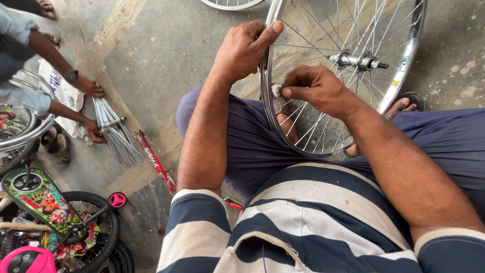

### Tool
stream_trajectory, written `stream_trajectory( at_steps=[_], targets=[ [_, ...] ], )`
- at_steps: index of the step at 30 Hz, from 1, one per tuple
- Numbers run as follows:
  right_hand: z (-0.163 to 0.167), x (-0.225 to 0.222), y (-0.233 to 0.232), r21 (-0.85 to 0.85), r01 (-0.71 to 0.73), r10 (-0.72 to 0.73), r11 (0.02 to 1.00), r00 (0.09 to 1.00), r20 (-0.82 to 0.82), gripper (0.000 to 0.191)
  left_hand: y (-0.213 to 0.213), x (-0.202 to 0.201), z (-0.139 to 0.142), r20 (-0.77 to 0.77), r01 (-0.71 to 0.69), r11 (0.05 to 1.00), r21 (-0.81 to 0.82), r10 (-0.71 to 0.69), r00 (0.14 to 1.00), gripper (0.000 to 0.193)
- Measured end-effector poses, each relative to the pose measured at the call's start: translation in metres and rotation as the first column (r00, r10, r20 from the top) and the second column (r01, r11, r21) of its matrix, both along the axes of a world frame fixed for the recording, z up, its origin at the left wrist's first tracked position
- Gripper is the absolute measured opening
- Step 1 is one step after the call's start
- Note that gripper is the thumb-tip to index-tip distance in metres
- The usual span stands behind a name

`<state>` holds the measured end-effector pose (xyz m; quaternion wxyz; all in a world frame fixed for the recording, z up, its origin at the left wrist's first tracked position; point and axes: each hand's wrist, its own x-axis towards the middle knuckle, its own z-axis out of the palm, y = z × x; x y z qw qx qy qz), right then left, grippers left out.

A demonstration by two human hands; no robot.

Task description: The person sits on the floor and uses a spoke wrench to tighten the nipples on a bicycle wheel rim. They rotate the wheel to access different spokes and continue adjusting the tension throughout the clip.

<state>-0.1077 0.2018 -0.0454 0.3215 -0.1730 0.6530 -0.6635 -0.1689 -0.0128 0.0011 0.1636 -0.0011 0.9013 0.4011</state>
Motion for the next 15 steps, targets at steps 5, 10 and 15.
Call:
stream_trajectory(
  at_steps=[5, 10, 15],
  targets=[
    [-0.016, 0.005, -0.012, 0.415, 0.072, 0.045, 0.907, 0.963, -0.266, 0.043, 0.001, 0.001, 0.004, 0.016, 0.009, 1.000, -0.004, -0.009, 1.000, 0.067],
    [-0.020, 0.014, -0.009, 0.234, 0.031, 0.020, 0.972, 0.977, -0.213, 0.041, 0.004, -0.012, 0.000, -0.184, 0.033, 0.998, 0.046, -0.024, 0.983, 0.060],
    [-0.011, 0.016, -0.001, 0.118, 0.045, -0.019, 0.992, 0.977, -0.211, 0.026, 0.020, -0.030, -0.003, -0.305, -0.037, 0.992, -0.118, -0.001, 0.952, 0.052]
  ],
)
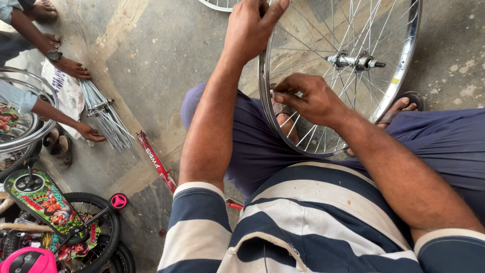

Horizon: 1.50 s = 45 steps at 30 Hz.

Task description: The person sits on the floor and uses a spoke wrench to tighten the nipples on a bicycle wheel rim. They rotate the wheel to access different spokes and continue adjusting the tension throughout the clip.

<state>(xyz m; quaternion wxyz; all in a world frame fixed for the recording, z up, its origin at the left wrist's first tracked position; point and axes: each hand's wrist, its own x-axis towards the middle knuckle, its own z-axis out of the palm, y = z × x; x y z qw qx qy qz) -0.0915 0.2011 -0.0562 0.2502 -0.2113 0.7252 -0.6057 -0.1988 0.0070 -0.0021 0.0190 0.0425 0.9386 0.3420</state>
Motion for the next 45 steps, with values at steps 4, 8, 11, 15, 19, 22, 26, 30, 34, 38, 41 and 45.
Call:
stream_trajectory(
  at_steps=[4, 8, 11, 15, 19, 22, 26, 30, 34, 38, 41, 45],
  targets=[
    [0.006, 0.001, 0.010, 0.130, -0.047, 0.076, 0.990, 0.972, -0.224, 0.020, -0.020, 0.015, 0.003, -0.045, 0.160, 0.986, 0.038, -0.158, 0.986, 0.049],
    [0.005, 0.001, 0.019, -0.042, 0.151, -0.154, 0.988, 0.885, -0.439, 0.015, -0.031, 0.036, 0.005, 0.121, 0.147, 0.989, 0.028, -0.150, 0.981, 0.053],
    [0.000, -0.001, 0.009, 0.034, 0.209, -0.163, 0.977, 0.844, -0.511, 0.021, -0.032, 0.040, 0.007, 0.216, 0.103, 0.994, 0.024, -0.106, 0.971, 0.048],
    [-0.003, -0.008, -0.010, -0.017, 0.145, -0.144, 0.989, 0.942, -0.302, 0.022, -0.028, 0.039, 0.011, 0.238, 0.071, 0.997, 0.017, -0.073, 0.969, 0.043],
    [-0.003, -0.015, -0.005, -0.073, 0.099, -0.098, 0.992, 0.995, 0.020, 0.022, -0.027, 0.037, 0.011, 0.310, 0.045, 0.998, 0.054, -0.059, 0.949, 0.044],
    [-0.005, -0.016, -0.003, -0.279, 0.057, -0.058, 0.959, 0.998, 0.005, 0.023, -0.027, 0.038, 0.008, 0.239, 0.075, 0.996, 0.051, -0.085, 0.967, 0.044],
    [-0.012, -0.010, -0.019, 0.141, 0.137, -0.101, 0.980, 0.967, -0.233, 0.039, -0.027, 0.039, 0.008, 0.222, 0.084, 0.994, 0.071, -0.098, 0.970, 0.045],
    [-0.016, -0.004, -0.017, 0.118, 0.085, -0.052, 0.989, 0.964, -0.260, 0.044, -0.027, 0.037, 0.008, 0.341, 0.027, 0.995, 0.096, -0.058, 0.938, 0.045],
    [-0.017, -0.007, -0.008, -0.243, 0.057, -0.078, 0.968, 0.994, -0.078, 0.027, -0.028, 0.035, 0.006, 0.258, 0.076, 0.993, 0.086, -0.095, 0.962, 0.044],
    [-0.018, -0.006, -0.018, 0.226, 0.158, -0.138, 0.961, 0.985, -0.101, 0.042, -0.028, 0.037, 0.003, 0.243, 0.075, 0.994, 0.079, -0.092, 0.966, 0.042],
    [-0.017, -0.006, -0.019, 0.196, 0.137, -0.078, 0.971, 0.956, -0.282, 0.042, -0.028, 0.037, 0.006, 0.285, 0.055, 0.993, 0.106, -0.084, 0.955, 0.042],
    [-0.011, -0.008, -0.010, -0.221, 0.059, -0.079, 0.973, 0.993, -0.083, 0.023, -0.026, 0.036, 0.011, 0.272, 0.058, 0.990, 0.126, -0.091, 0.958, 0.041]
  ],
)
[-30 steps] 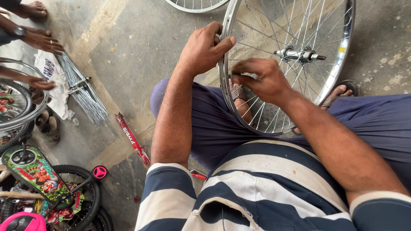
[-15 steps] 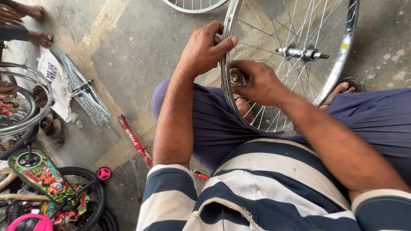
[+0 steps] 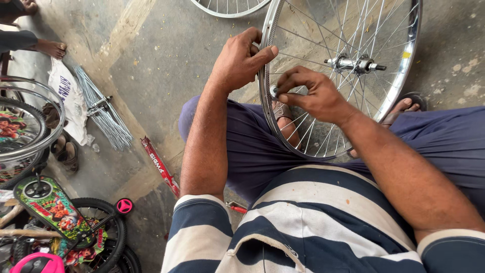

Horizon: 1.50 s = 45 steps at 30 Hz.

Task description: The person sits on the floor and uses a spoke wrench to tighten the nipples on a bicycle wheel rim. They rotate the wheel to access different spokes and continue adjusting the tension throughout the clip.

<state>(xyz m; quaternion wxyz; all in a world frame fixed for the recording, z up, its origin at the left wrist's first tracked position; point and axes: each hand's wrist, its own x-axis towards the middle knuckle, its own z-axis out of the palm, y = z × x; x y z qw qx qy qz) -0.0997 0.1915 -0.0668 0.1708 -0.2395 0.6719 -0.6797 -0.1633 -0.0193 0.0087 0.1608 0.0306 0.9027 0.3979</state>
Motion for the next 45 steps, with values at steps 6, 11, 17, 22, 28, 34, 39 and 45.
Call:
stream_trajectory(
  at_steps=[6, 11, 17, 22, 28, 34, 39, 45],
  targets=[
    [0.010, 0.002, -0.007, 0.411, 0.086, -0.077, 0.908, 0.996, -0.040, 0.039, 0.000, 0.001, -0.002, 0.000, 0.001, 1.000, -0.028, -0.001, 1.000, 0.042],
    [0.010, 0.002, -0.005, -0.211, -0.004, 0.041, 0.978, 0.984, 0.176, 0.018, -0.001, 0.001, -0.006, -0.036, 0.016, 1.000, 0.010, -0.015, 0.999, 0.042],
    [0.014, 0.002, -0.007, 0.548, 0.078, 0.001, 0.833, 0.990, -0.142, 0.035, 0.001, 0.001, -0.006, 0.022, -0.003, 1.000, -0.012, 0.003, 1.000, 0.043],
    [0.017, 0.002, -0.003, -0.076, -0.018, 0.031, 0.997, 0.985, 0.169, 0.027, 0.000, 0.002, -0.005, 0.008, 0.006, 1.000, -0.013, -0.006, 1.000, 0.044],
    [0.006, 0.003, -0.003, 0.442, 0.065, -0.066, 0.894, 0.998, -0.013, 0.042, 0.001, 0.000, -0.007, 0.010, 0.010, 1.000, -0.017, -0.009, 1.000, 0.044],
    [0.008, 0.001, -0.001, 0.033, 0.027, -0.028, 0.999, 1.000, 0.004, 0.025, 0.001, 0.001, -0.007, 0.002, -0.008, 1.000, 0.003, 0.008, 1.000, 0.043],
    [0.015, 0.001, -0.007, 0.438, 0.024, -0.031, 0.899, 0.999, 0.010, 0.041, 0.002, 0.000, -0.005, -0.017, 0.019, 1.000, -0.022, -0.020, 1.000, 0.043],
    [0.006, -0.003, 0.007, 0.043, 0.008, -0.010, 0.999, 1.000, 0.028, 0.021, 0.000, 0.000, -0.009, -0.062, 0.024, 0.999, -0.029, -0.026, 0.998, 0.045]
  ],
)
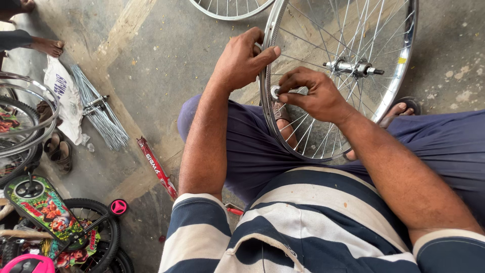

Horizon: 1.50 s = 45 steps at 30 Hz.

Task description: The person sits on the floor and uses a spoke wrench to tighten the nipples on a bicycle wheel rim. They rotate the wheel to access different spokes and continue adjusting the tension throughout the clip.

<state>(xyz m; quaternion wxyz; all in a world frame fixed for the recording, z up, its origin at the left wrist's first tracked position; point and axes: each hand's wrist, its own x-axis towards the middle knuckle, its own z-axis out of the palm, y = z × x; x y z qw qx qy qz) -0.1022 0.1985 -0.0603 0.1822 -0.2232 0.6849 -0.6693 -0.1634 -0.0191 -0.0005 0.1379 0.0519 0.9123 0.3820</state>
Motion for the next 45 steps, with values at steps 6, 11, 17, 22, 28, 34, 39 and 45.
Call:
stream_trajectory(
  at_steps=[6, 11, 17, 22, 28, 34, 39, 45],
  targets=[
    [-0.003, 0.010, -0.021, 0.479, 0.037, 0.014, 0.877, 0.995, -0.103, 0.043, 0.007, -0.021, -0.010, -0.253, 0.011, 0.998, 0.066, 0.006, 0.967, 0.055],
    [0.007, 0.014, -0.012, 0.258, 0.007, 0.051, 0.966, 0.974, -0.219, 0.044, 0.020, -0.033, -0.008, -0.234, -0.090, 0.995, 0.052, 0.100, 0.967, 0.055],
    [0.015, 0.016, 0.003, 0.096, -0.062, 0.076, 0.993, 0.986, -0.148, 0.021, -0.001, -0.021, -0.002, -0.165, 0.046, 0.999, -0.027, -0.050, 0.985, 0.056],
    [0.021, 0.018, 0.019, 0.152, 0.051, 0.002, 0.987, 0.944, -0.329, 0.019, -0.015, -0.004, -0.003, -0.046, 0.111, 0.990, -0.083, -0.115, 0.992, 0.071],
    [0.007, 0.011, 0.001, 0.131, 0.120, -0.089, 0.984, 0.972, -0.218, 0.021, -0.010, 0.001, 0.002, 0.095, 0.095, 0.988, -0.123, -0.084, 0.992, 0.067],
    [-0.003, 0.004, -0.003, 0.182, 0.013, -0.050, 0.983, 0.979, 0.198, 0.021, -0.007, 0.000, 0.007, 0.145, 0.068, 0.991, -0.112, -0.051, 0.988, 0.064],
    [0.003, 0.005, -0.003, 0.021, -0.004, 0.001, 1.000, 0.995, 0.102, 0.032, -0.006, -0.001, 0.002, 0.066, 0.086, 0.992, -0.091, -0.080, 0.995, 0.060],
    [0.005, 0.006, -0.009, 0.271, 0.010, 0.000, 0.962, 0.999, -0.037, 0.036, -0.004, -0.003, -0.001, 0.109, 0.017, 0.999, -0.035, -0.013, 0.994, 0.050]
  ],
)
